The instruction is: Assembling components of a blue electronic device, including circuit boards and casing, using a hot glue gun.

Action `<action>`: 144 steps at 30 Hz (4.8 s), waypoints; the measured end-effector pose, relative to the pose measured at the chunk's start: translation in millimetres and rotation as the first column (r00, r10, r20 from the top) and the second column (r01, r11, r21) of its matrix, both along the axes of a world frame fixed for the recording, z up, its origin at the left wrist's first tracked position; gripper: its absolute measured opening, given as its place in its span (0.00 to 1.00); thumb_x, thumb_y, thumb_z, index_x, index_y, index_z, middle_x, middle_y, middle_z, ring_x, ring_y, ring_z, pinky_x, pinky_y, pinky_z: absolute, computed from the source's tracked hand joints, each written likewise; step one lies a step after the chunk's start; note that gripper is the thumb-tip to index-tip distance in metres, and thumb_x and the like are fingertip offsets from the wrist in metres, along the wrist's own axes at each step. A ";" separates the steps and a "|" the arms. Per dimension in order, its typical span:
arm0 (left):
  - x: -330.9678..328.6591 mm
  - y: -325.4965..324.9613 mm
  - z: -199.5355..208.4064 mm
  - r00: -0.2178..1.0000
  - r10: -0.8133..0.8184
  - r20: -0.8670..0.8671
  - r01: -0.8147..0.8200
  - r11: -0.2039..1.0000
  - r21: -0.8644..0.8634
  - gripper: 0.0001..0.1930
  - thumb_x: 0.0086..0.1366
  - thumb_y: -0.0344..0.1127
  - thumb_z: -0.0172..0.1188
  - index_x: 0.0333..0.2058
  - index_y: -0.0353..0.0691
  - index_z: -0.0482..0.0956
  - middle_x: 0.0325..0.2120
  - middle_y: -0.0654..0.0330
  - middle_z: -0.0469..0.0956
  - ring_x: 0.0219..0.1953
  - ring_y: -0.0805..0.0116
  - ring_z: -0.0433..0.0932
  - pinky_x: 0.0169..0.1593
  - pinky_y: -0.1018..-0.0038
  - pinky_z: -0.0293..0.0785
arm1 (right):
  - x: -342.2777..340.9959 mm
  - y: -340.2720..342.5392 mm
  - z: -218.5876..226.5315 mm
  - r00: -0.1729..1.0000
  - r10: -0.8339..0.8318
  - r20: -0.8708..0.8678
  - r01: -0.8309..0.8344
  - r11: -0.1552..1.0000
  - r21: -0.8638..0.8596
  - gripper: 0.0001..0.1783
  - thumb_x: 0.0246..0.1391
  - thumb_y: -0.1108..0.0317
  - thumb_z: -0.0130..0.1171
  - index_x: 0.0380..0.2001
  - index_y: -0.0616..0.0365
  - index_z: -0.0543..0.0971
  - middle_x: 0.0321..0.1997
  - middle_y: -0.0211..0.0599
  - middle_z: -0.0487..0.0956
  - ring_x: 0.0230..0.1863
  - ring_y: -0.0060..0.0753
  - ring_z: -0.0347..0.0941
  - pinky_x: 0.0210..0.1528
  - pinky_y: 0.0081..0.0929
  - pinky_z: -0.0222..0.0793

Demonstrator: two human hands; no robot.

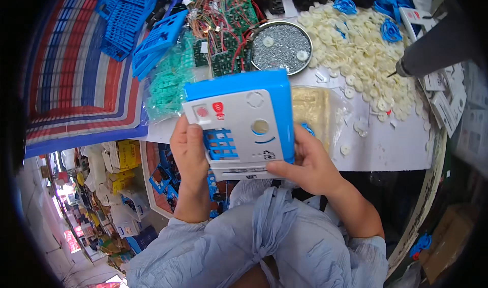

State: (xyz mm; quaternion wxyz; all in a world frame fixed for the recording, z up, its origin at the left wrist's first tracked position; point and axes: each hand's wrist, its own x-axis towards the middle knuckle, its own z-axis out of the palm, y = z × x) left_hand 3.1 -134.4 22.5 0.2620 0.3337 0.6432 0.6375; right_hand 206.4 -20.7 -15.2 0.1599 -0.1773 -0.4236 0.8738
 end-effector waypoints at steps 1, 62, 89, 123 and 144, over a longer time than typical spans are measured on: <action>-0.2 0.4 1.2 0.999 -0.021 -0.027 0.021 1.000 0.001 0.12 0.74 0.34 0.54 0.47 0.30 0.76 0.37 0.63 0.80 0.37 0.82 0.75 0.41 0.81 0.72 | 2.8 -0.2 -4.1 1.000 -0.009 -0.006 0.009 1.000 0.013 0.40 0.57 0.80 0.66 0.70 0.65 0.59 0.64 0.44 0.75 0.63 0.32 0.73 0.64 0.32 0.70; -37.3 26.3 9.2 0.682 -0.423 0.596 0.598 0.792 -0.122 0.23 0.71 0.36 0.58 0.60 0.29 0.72 0.51 0.52 0.81 0.50 0.69 0.82 0.54 0.71 0.79 | 13.1 64.6 47.9 0.870 -0.408 -0.277 0.388 0.221 0.894 0.32 0.52 0.75 0.64 0.63 0.58 0.73 0.57 0.39 0.80 0.66 0.48 0.71 0.62 0.42 0.71; 15.7 15.1 -32.9 0.769 -0.555 -0.319 0.217 0.694 -0.686 0.40 0.67 0.40 0.64 0.71 0.31 0.55 0.15 0.52 0.75 0.17 0.54 0.79 0.25 0.65 0.72 | 40.8 38.1 2.3 0.760 -0.418 0.497 -0.396 0.309 0.865 0.33 0.55 0.55 0.70 0.62 0.51 0.76 0.17 0.40 0.76 0.18 0.41 0.75 0.26 0.34 0.70; 20.4 29.8 -50.4 0.287 -0.644 -0.709 0.450 0.744 -0.494 0.25 0.58 0.37 0.67 0.56 0.47 0.78 0.60 0.63 0.76 0.64 0.55 0.69 0.70 0.44 0.54 | -71.4 145.9 -36.7 0.732 -0.625 0.270 -0.344 0.003 0.939 0.13 0.55 0.60 0.66 0.40 0.55 0.85 0.33 0.40 0.84 0.36 0.44 0.82 0.37 0.39 0.76; 3.2 59.8 -38.5 0.495 -0.419 -0.761 0.408 0.886 -0.222 0.13 0.59 0.26 0.64 0.44 0.37 0.83 0.44 0.55 0.82 0.50 0.49 0.78 0.56 0.60 0.72 | -73.0 152.6 -49.8 0.669 -0.740 0.073 -0.312 -0.190 0.931 0.09 0.58 0.62 0.60 0.34 0.55 0.83 0.30 0.42 0.83 0.33 0.49 0.81 0.36 0.44 0.77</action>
